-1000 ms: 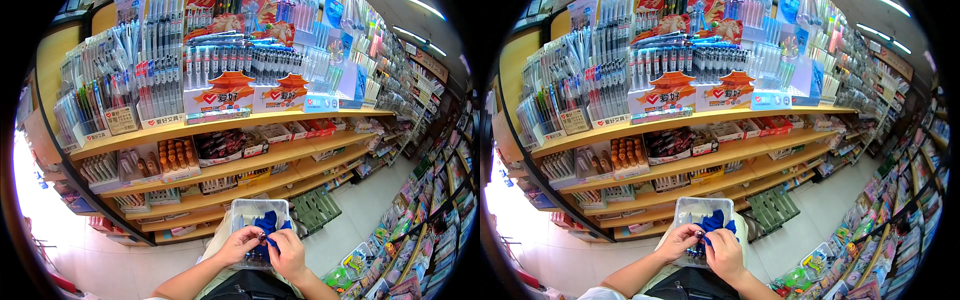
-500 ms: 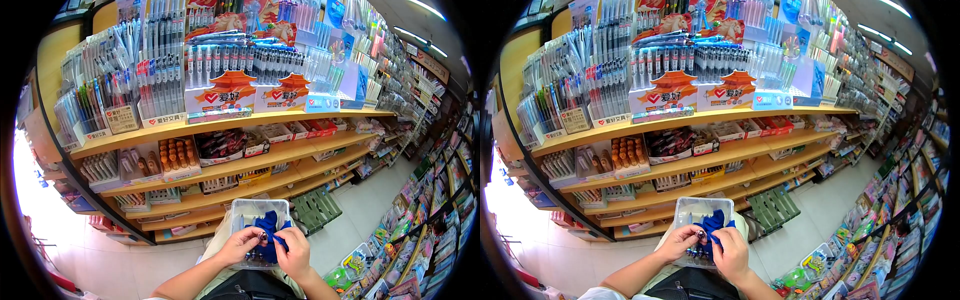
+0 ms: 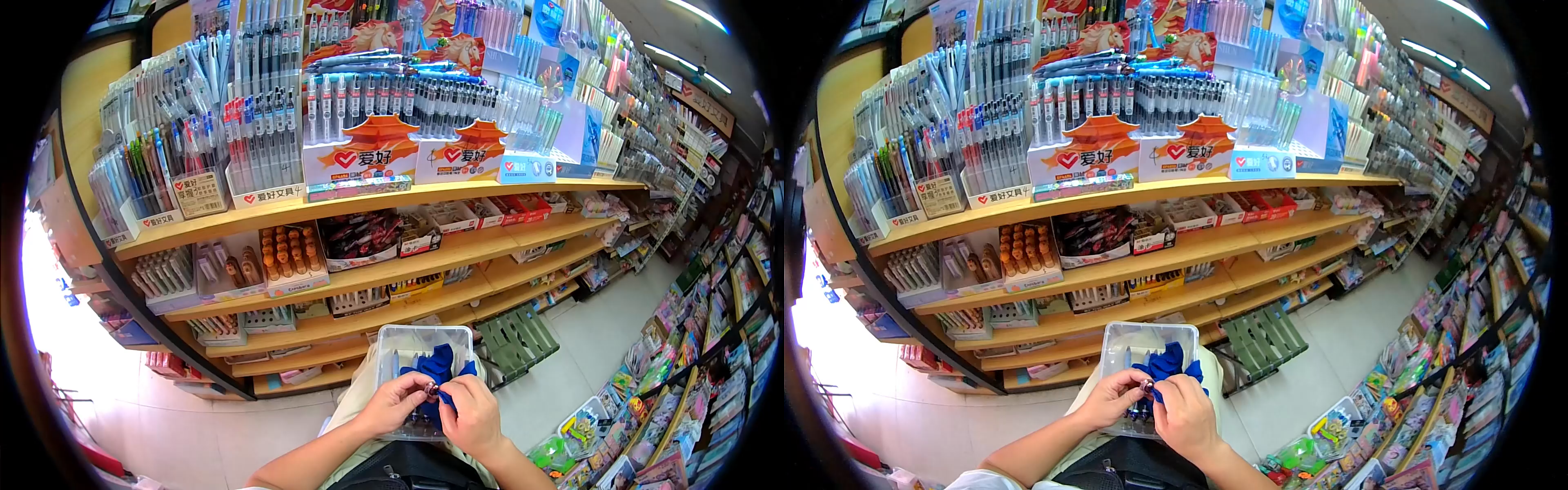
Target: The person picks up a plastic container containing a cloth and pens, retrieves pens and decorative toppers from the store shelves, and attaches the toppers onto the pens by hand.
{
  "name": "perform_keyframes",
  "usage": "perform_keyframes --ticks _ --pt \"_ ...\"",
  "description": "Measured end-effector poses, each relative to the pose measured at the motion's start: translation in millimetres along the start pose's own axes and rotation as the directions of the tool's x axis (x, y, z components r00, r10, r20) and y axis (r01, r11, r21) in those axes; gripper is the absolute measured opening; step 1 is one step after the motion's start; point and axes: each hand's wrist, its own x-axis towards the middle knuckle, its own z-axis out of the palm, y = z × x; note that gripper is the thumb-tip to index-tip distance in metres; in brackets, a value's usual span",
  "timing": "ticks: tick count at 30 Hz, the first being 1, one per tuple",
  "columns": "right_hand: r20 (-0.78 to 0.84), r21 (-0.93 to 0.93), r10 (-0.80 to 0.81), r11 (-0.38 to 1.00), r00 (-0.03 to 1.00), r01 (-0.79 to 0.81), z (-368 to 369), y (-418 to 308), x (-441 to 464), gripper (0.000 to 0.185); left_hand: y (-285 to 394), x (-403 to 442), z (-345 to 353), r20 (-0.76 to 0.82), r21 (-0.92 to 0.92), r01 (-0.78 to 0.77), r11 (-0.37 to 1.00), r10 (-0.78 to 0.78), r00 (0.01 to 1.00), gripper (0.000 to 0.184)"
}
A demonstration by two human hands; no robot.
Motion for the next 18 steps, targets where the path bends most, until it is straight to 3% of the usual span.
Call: perform_keyframes --ticks 5,11,18 --pt "-0.043 0.278 0.116 0.955 0.992 -0.100 -0.6 -3.3 -0.6 0.018 5.2 2.6 3.3 -0.028 0.090 -0.003 0.996 0.005 1.000 0.017" --pt "-0.080 0.151 0.153 0.979 0.985 -0.139 0.5 1.9 -6.1 0.017 -0.2 2.1 -1.5 -0.009 -0.104 -0.016 0.994 0.015 1.000 0.019" --pt "-0.052 0.090 0.129 0.988 0.990 -0.124 5.0 -0.2 -8.5 0.017 2.1 1.4 0.6 -0.024 -0.119 -0.032 0.992 0.029 0.999 0.022"
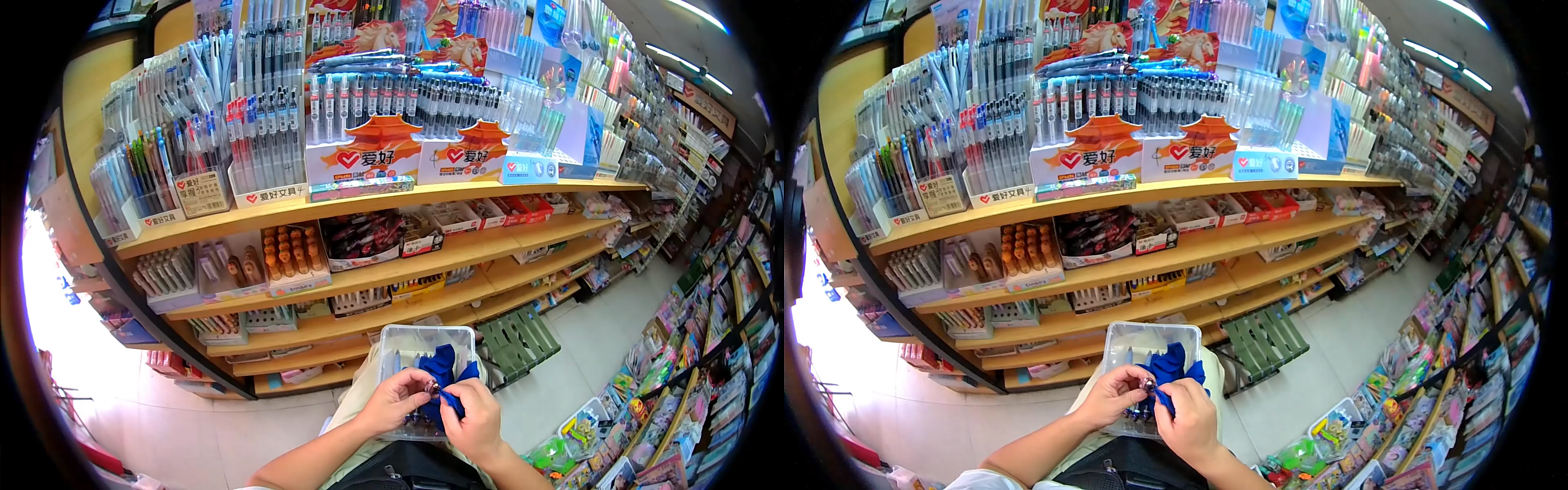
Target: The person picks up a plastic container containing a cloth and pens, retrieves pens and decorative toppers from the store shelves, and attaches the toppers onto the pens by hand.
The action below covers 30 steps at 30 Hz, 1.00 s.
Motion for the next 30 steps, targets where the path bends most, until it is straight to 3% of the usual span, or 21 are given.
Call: perform_keyframes --ticks 11,17,30 --pt "0.013 -0.005 0.006 1.000 1.000 -0.006 3.4 -1.0 -2.3 0.016 0.9 1.5 3.6 0.007 -0.016 -0.029 0.999 0.029 1.000 0.022" --pt "-0.004 -0.081 -0.031 0.996 1.000 0.031 3.1 2.9 -5.1 0.018 -0.3 2.1 2.4 0.010 0.173 -0.039 0.984 0.038 0.999 0.020" --pt "0.001 -0.156 -0.090 0.984 0.996 0.089 2.7 1.1 -3.4 0.022 -2.4 2.6 2.0 -0.025 0.190 -0.017 0.982 0.022 0.999 0.020"
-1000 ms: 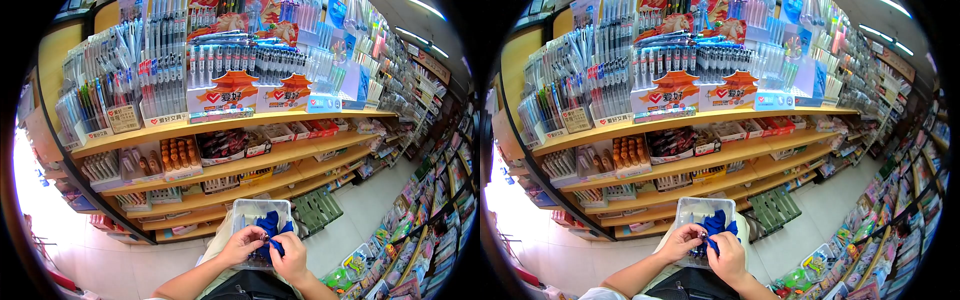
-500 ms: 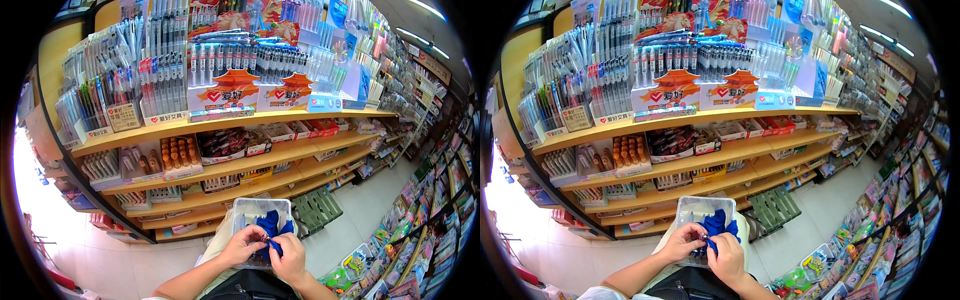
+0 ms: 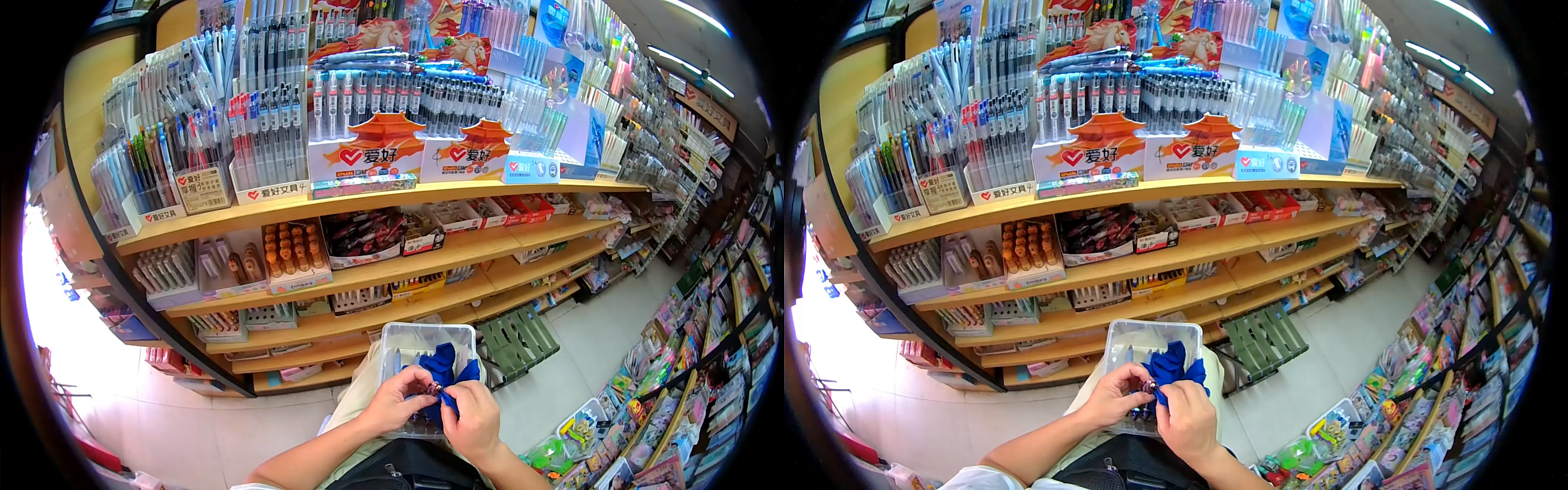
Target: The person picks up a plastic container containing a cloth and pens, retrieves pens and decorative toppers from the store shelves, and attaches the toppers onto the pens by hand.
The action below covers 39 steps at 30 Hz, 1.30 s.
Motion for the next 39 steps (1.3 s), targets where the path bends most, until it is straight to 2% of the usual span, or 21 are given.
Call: perform_keyframes --ticks 8,14,17,23,26,35,39 --pt "0.066 -0.044 -0.042 0.998 0.997 0.045 -5.0 -2.6 3.0 0.025 -0.3 -1.1 -0.5 -0.042 0.146 0.008 0.989 -0.001 0.999 0.020" --pt "0.038 0.004 -0.010 1.000 0.999 0.010 0.8 4.8 0.5 0.022 2.2 -1.4 2.1 -0.092 0.212 0.036 0.977 -0.016 0.996 0.018" --pt "0.083 0.075 0.077 0.994 0.994 -0.083 -0.8 4.7 1.4 0.017 7.7 -1.2 6.4 -0.106 0.273 0.008 0.962 0.022 0.994 0.017" --pt "0.119 0.205 0.281 0.931 0.952 -0.301 -1.6 4.0 3.7 0.014 12.5 -2.0 9.2 -0.045 0.565 -0.070 0.822 0.115 0.992 0.019" --pt "0.126 0.233 0.310 0.914 0.942 -0.332 1.9 11.0 2.3 0.014 14.4 -3.2 10.7 -0.024 0.578 -0.052 0.814 0.081 0.996 0.021" --pt "0.048 0.128 0.286 0.949 0.957 -0.289 2.4 13.3 3.0 0.013 18.2 -5.2 15.2 -0.020 0.545 -0.063 0.836 0.088 0.996 0.026" --pt "0.037 0.119 0.267 0.956 0.963 -0.269 0.6 12.7 4.1 0.012 17.7 -7.4 17.3 -0.076 0.503 -0.027 0.864 0.075 0.994 0.025"
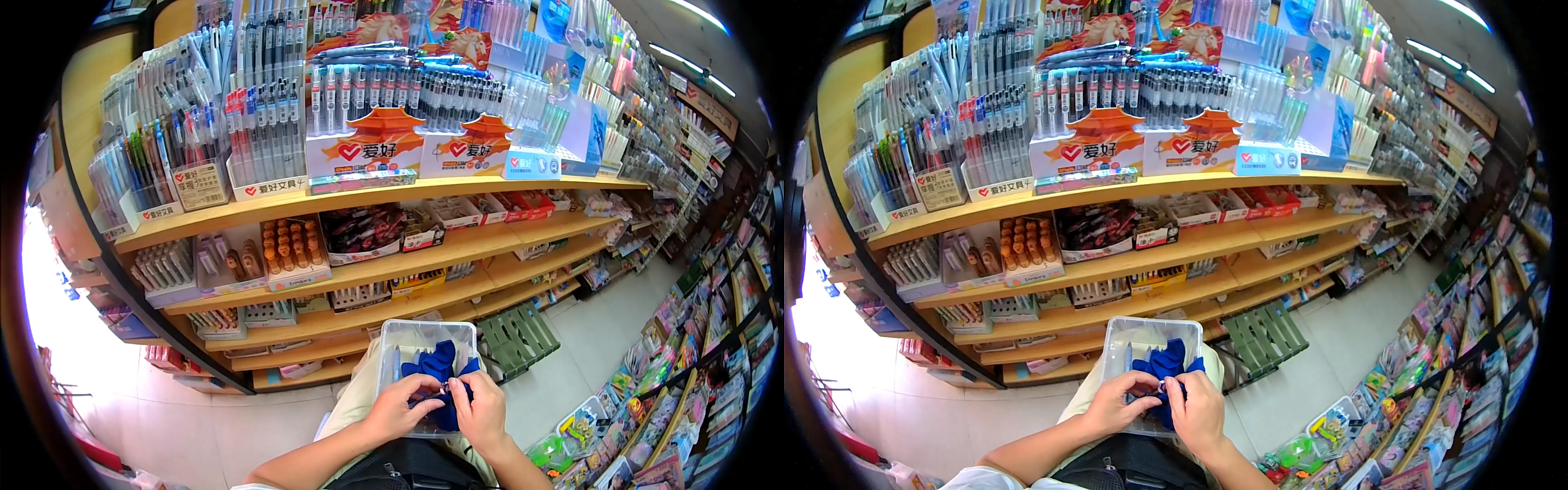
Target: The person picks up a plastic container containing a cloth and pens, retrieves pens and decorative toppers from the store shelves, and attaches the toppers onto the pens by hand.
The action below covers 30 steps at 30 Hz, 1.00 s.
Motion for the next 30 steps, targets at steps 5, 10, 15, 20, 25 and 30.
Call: perform_keyframes --ticks 5,10,15,20,25,30 --pt "-0.008 -0.005 -0.013 1.000 1.000 0.013 -0.4 -0.7 0.3 0.011 5.2 -0.1 -1.6 -0.021 0.004 0.036 0.999 -0.036 0.999 0.020" --pt "-0.016 0.000 -0.021 1.000 1.000 0.021 -0.4 -1.5 0.1 0.010 0.9 -0.5 -0.4 -0.052 -0.058 0.017 0.998 -0.020 0.998 0.013" --pt "-0.009 -0.009 -0.026 1.000 1.000 0.026 -1.6 -3.6 0.6 0.011 1.2 0.5 -3.5 -0.050 -0.098 0.005 0.995 -0.010 0.999 0.007" --pt "-0.022 -0.024 -0.036 0.999 0.999 0.035 -1.7 -2.9 0.2 0.012 10.9 6.2 -19.9 -0.041 -0.070 0.017 0.997 -0.020 0.999 0.006" --pt "-0.018 -0.020 -0.041 0.999 0.999 0.040 0.5 0.4 -0.8 0.012 2.1 11.0 -57.9 -0.098 0.025 0.057 0.998 -0.054 0.994 0.011" --pt "-0.028 -0.017 -0.063 0.998 0.998 0.062 1.9 2.2 -0.8 0.013 3.4 -1.1 -106.7 -0.138 0.047 0.206 0.977 -0.198 0.970 0.008"
